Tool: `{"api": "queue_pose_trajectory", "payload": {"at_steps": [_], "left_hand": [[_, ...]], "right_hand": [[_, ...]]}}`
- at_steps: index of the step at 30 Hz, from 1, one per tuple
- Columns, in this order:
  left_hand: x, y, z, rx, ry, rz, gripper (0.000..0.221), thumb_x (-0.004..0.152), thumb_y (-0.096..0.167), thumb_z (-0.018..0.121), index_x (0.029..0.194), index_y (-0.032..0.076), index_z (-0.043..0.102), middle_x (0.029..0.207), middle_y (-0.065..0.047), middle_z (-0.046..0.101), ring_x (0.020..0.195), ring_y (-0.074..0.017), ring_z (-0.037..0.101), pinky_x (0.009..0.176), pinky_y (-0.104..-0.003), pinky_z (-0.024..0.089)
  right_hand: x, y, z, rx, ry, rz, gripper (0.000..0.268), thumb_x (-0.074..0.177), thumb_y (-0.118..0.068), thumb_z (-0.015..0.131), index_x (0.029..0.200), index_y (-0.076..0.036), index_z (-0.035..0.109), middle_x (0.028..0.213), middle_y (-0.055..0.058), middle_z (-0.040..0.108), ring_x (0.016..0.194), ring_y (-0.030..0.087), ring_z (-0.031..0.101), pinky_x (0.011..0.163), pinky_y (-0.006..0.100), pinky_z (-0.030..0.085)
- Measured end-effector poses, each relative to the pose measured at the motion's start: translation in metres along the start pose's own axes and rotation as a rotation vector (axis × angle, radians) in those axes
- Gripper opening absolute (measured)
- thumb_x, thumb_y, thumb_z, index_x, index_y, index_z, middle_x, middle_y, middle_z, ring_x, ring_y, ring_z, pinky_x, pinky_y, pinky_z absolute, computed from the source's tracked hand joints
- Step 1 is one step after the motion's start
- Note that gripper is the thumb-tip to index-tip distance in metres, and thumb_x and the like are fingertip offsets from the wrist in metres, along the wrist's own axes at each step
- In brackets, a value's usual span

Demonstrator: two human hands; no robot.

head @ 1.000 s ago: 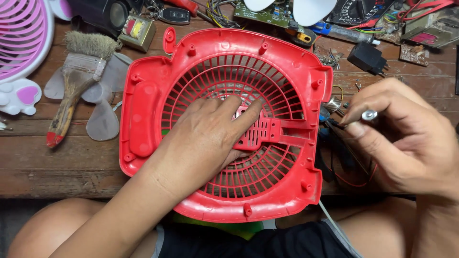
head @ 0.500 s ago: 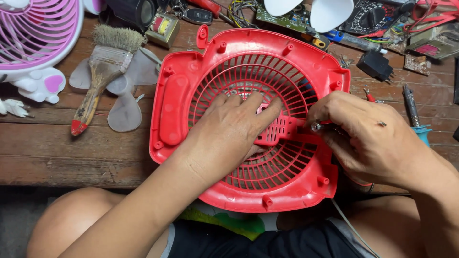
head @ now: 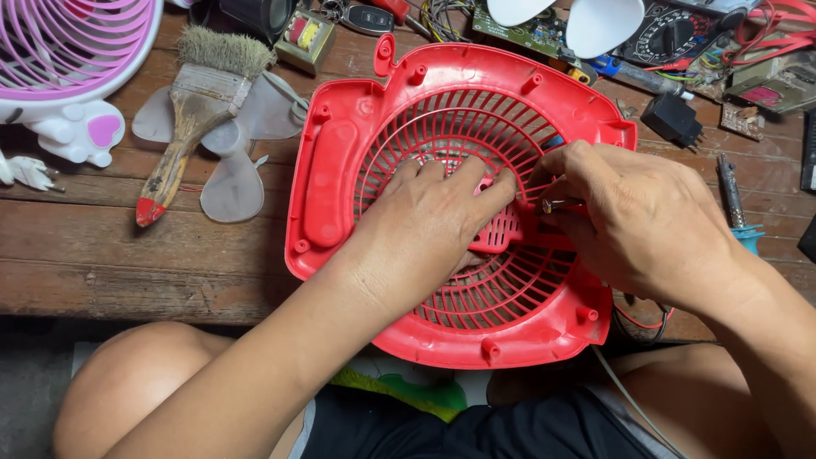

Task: Assembling a small portable fan by screwing components into the housing and attaching the blades.

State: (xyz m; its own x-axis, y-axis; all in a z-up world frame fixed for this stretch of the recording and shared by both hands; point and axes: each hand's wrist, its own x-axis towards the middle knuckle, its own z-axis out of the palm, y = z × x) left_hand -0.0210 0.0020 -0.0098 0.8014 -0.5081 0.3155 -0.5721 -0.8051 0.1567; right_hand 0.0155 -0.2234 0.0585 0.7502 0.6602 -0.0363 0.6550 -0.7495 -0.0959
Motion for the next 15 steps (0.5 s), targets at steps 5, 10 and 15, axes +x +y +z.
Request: {"api": "queue_pose_trajectory", "payload": {"at_steps": [5, 10, 15], "left_hand": [[0.001, 0.0, 0.001, -0.006, 0.017, -0.006, 0.076, 0.069, 0.051, 0.089, 0.126, 0.018, 0.053, 0.101, -0.006, 0.058, 0.075, -0.0325, 0.065, 0.076, -0.048, 0.053], [0.0, 0.001, 0.0, -0.014, 0.018, -0.004, 0.076, 0.068, 0.047, 0.089, 0.128, 0.017, 0.054, 0.103, -0.006, 0.058, 0.082, -0.0311, 0.064, 0.074, -0.047, 0.053], [0.0, 0.001, 0.0, -0.003, 0.003, -0.014, 0.078, 0.068, 0.053, 0.089, 0.129, 0.018, 0.055, 0.104, -0.005, 0.057, 0.083, -0.0313, 0.063, 0.069, -0.047, 0.053]], "right_hand": [[-0.001, -0.001, 0.001, -0.053, 0.063, -0.027, 0.041, 0.078, -0.005, 0.069, 0.117, -0.012, 0.059, 0.098, 0.0, 0.074, 0.082, 0.029, 0.072, 0.049, 0.048, 0.051], [0.0, 0.002, 0.005, -0.179, 0.04, -0.059, 0.038, 0.081, -0.008, 0.068, 0.117, -0.018, 0.06, 0.083, 0.004, 0.061, 0.07, 0.032, 0.062, 0.056, 0.046, 0.05], [0.008, -0.002, 0.0, -0.187, -0.021, -0.057, 0.03, 0.09, -0.019, 0.067, 0.119, -0.02, 0.059, 0.083, 0.006, 0.062, 0.068, 0.035, 0.063, 0.058, 0.049, 0.051]]}}
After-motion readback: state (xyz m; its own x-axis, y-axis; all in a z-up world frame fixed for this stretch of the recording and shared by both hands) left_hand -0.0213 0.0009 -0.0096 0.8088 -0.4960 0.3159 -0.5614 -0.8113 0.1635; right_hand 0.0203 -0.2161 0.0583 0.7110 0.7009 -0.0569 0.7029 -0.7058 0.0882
